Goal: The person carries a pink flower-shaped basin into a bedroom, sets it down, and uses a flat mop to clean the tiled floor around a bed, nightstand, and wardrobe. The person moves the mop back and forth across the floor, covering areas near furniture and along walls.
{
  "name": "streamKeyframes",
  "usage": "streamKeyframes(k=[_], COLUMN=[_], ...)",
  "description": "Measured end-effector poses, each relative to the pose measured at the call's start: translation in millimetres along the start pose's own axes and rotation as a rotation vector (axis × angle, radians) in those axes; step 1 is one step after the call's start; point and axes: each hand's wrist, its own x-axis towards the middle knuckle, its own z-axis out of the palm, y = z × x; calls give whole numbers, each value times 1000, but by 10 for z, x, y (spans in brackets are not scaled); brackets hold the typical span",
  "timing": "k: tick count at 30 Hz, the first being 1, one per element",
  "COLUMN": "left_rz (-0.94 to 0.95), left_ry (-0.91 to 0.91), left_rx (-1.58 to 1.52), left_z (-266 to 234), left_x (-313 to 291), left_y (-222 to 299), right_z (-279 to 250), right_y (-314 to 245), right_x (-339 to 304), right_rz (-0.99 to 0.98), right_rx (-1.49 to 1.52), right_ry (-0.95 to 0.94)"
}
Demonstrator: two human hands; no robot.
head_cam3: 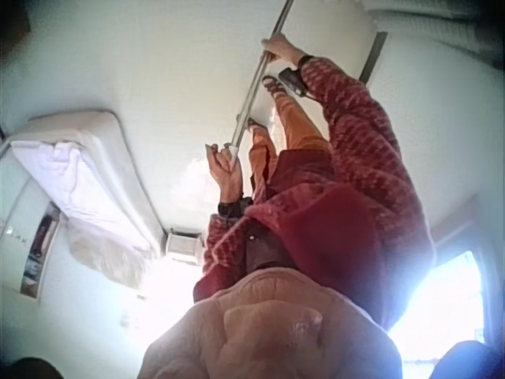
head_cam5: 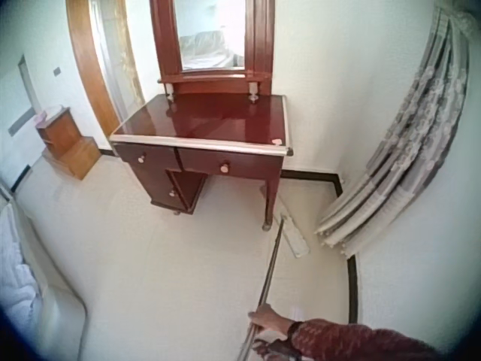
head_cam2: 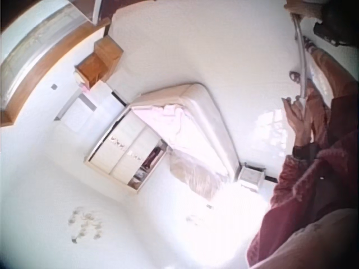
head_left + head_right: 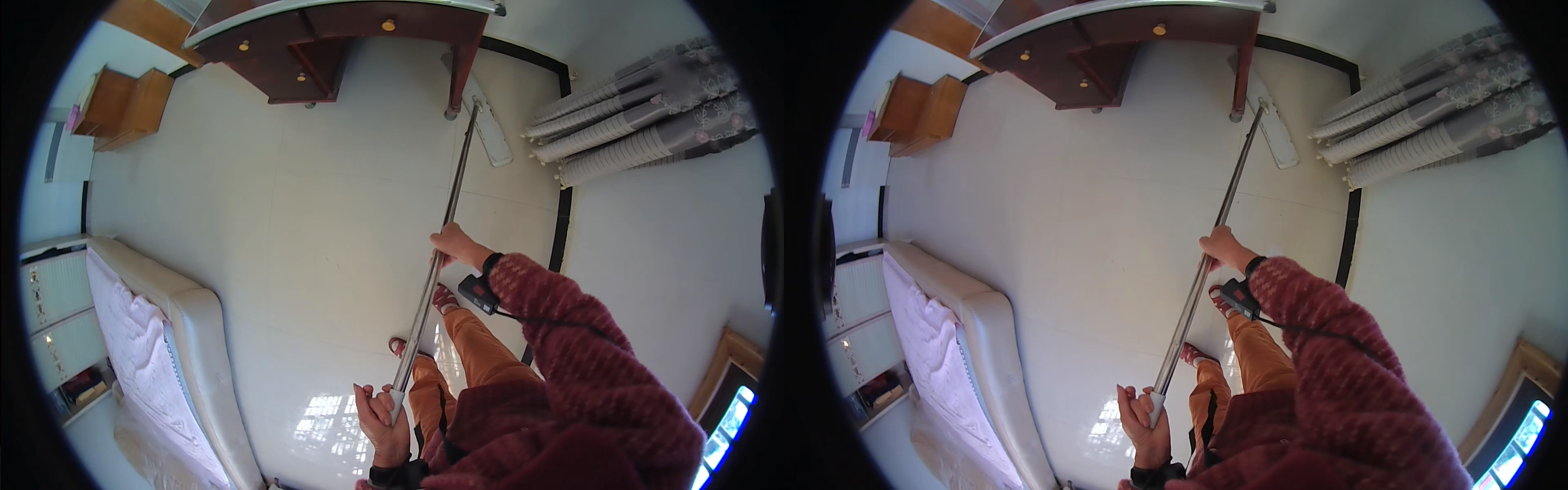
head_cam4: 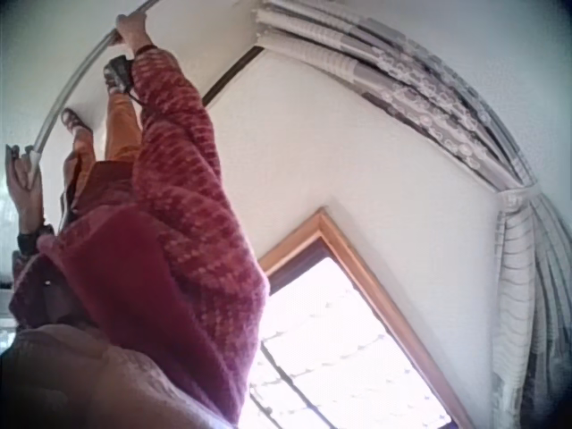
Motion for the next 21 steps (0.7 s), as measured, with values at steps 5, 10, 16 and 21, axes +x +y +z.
streamKeyframes(k=[5,10,16,21], left_rz=[-110,-215,-175,460], left_ry=[233,257,102,-200], left_rx=[-69,-202,-126,644], left_z=[-649,-1350,-2477,-3425], left_x=[-103,-264,-501,-936], left_y=[-228,-367,-505,-372], right_z=[173,86,451,891], right_y=[987,1725,2377,2952], right_x=[219,90,-548,-1131], right_rz=[-286,-506,-558,-445], right_rx=[-533,-1141,-1713,-1125], right_ry=[87,-144,-240,-239])
